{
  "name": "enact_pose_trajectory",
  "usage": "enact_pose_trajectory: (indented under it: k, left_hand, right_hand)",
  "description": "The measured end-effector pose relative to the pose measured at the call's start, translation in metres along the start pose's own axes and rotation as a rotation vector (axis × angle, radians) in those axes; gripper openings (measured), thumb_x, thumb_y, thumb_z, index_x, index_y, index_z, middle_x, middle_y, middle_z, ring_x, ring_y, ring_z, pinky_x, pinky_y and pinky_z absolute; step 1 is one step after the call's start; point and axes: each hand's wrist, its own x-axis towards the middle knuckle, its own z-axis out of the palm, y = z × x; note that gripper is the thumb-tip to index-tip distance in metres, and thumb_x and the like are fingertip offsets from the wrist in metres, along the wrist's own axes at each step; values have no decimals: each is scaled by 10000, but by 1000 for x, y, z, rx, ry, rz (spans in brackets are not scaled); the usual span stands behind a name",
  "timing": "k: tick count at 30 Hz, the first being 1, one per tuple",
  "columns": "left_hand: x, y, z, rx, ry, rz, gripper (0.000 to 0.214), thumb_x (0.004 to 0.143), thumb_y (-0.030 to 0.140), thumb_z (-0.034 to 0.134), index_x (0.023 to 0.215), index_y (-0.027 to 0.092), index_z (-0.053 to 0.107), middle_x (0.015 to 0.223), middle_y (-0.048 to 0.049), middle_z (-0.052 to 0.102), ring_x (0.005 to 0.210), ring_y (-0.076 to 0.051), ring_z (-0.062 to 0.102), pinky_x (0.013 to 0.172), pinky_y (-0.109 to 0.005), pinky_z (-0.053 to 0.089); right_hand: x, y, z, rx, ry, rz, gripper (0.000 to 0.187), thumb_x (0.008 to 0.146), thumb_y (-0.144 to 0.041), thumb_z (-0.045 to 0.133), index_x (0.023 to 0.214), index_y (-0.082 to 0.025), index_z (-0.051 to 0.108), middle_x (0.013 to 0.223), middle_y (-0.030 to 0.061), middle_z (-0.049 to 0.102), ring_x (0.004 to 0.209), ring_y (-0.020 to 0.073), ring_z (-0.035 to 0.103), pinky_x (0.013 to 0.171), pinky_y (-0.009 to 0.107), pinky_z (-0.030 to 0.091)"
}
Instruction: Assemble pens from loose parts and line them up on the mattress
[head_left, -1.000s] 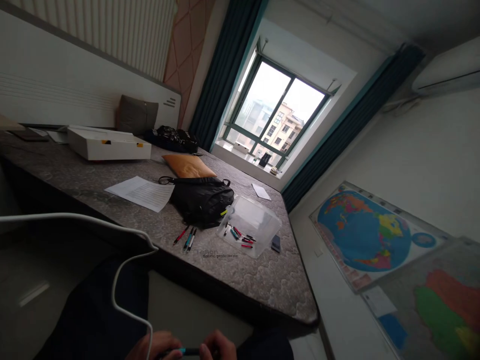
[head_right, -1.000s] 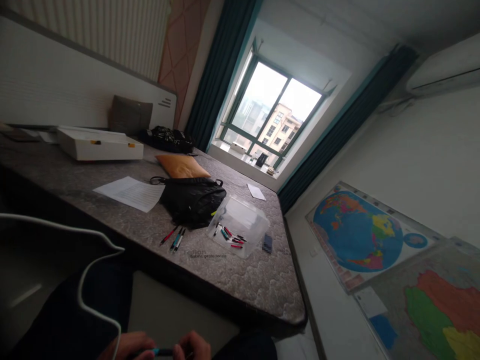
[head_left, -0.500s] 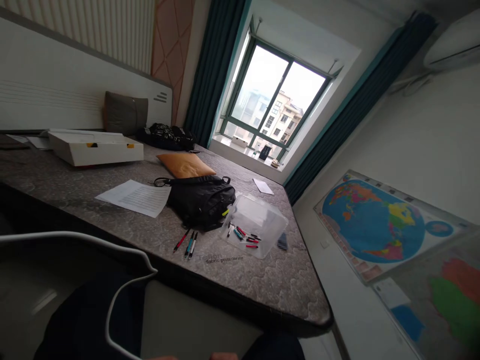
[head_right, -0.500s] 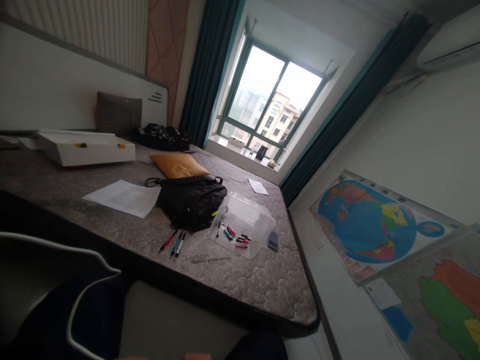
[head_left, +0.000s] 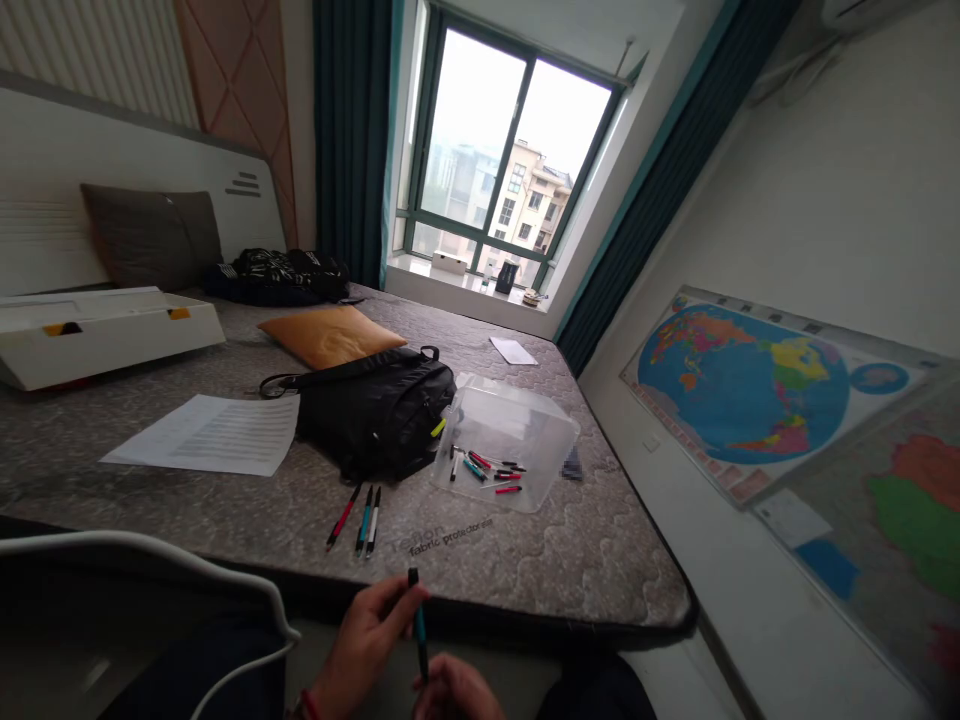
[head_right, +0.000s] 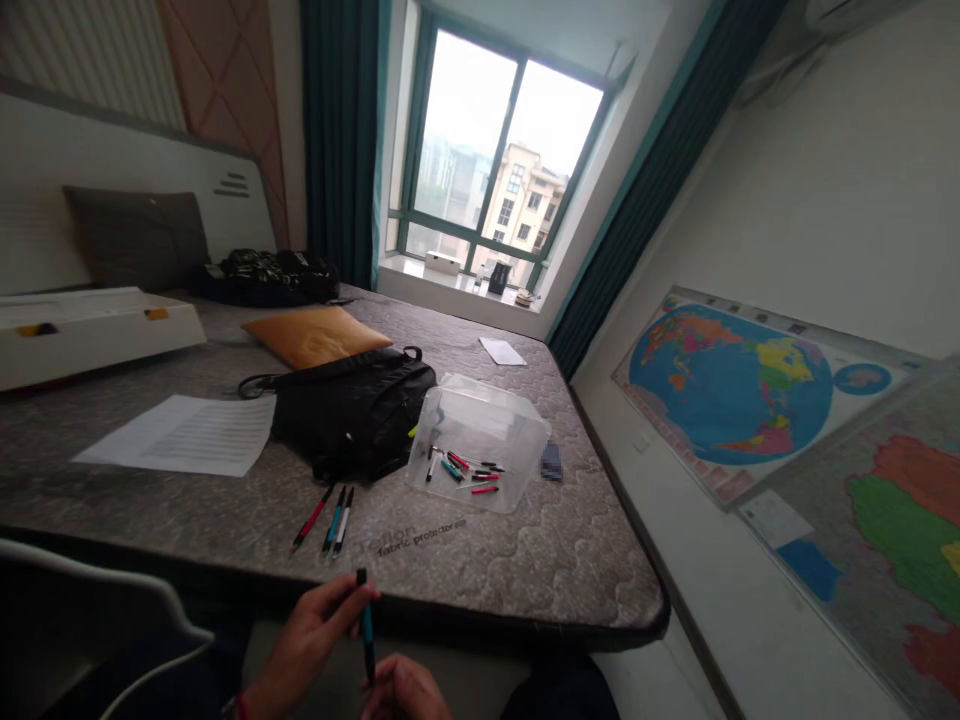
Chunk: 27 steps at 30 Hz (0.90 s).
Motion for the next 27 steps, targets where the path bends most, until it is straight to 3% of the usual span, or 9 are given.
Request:
enact_pose_trajectory:
  k: [3,6,10,14,17,20,22,24,27]
  left_hand:
    - [57,14,0,9,75,97,399,815,540,612,712,155,641,663,-2,576,639,-126,514,610,-217,431]
    - [102,13,0,-74,11,108,371,823,513,615,760,149,637,726,-20,615,670,-139,567,652,-239,466]
    - [137,-19,-4,-216,-102,58,356,826,478,628,953,146,645,780,-30,639,644,-141,603,654,-272,500]
    - [143,-61,-12,-274,-119,-81,446,786,518,659,1032,147,625,625,50,505,456,-61,422,443,-186,352]
    - [136,-70,-17,-228,-166,-160,439,829,549,583,1029,160,620,556,77,404,424,-55,306,395,-180,223]
    - [128,-60,-25,-36,-104,20,307,839,464,602,810,159,622,619,31,476,555,-92,421,508,-207,323]
    - [126,-51,-31,93,-63,149,325,834,412,611,637,166,532,585,34,433,567,-98,403,544,-226,316]
    - [125,-45,-38,165,-60,225,373,849,381,579,567,177,448,541,47,347,532,-93,346,532,-242,275]
    - [126,-43,-45,188,-25,269,374,866,359,532,554,184,425,543,43,327,535,-99,341,543,-252,271]
  right_hand:
    - [6,13,-16,106,39,-16,630,683,-751,621,925,-169,624,638,52,632,510,146,577,506,245,410]
    - [1,9,-40,98,153,-34,535,706,-660,682,887,-161,618,630,38,623,469,116,543,476,223,379]
    - [-8,-23,-67,59,322,-81,394,783,-526,683,889,-149,647,673,44,628,541,120,563,524,234,390]
    - [12,-72,-86,-66,402,-158,321,837,-472,631,924,-163,654,728,42,631,638,142,580,593,263,426]
    - [67,-115,-102,-362,408,-140,308,836,-466,625,878,-163,651,702,30,632,635,144,584,602,259,444]
    - [145,-160,-116,-694,491,-131,308,841,-461,591,815,-157,638,663,19,633,600,144,585,572,244,446]
    - [199,-184,-122,-939,578,-56,280,878,-399,534,883,-150,662,702,29,667,613,144,607,596,239,453]
    - [247,-199,-124,-1275,692,56,250,881,-349,541,931,-160,695,793,47,710,709,151,643,685,236,456]
    - [294,-203,-125,-1391,740,127,228,852,-311,600,973,-154,713,971,112,721,927,202,645,795,254,437]
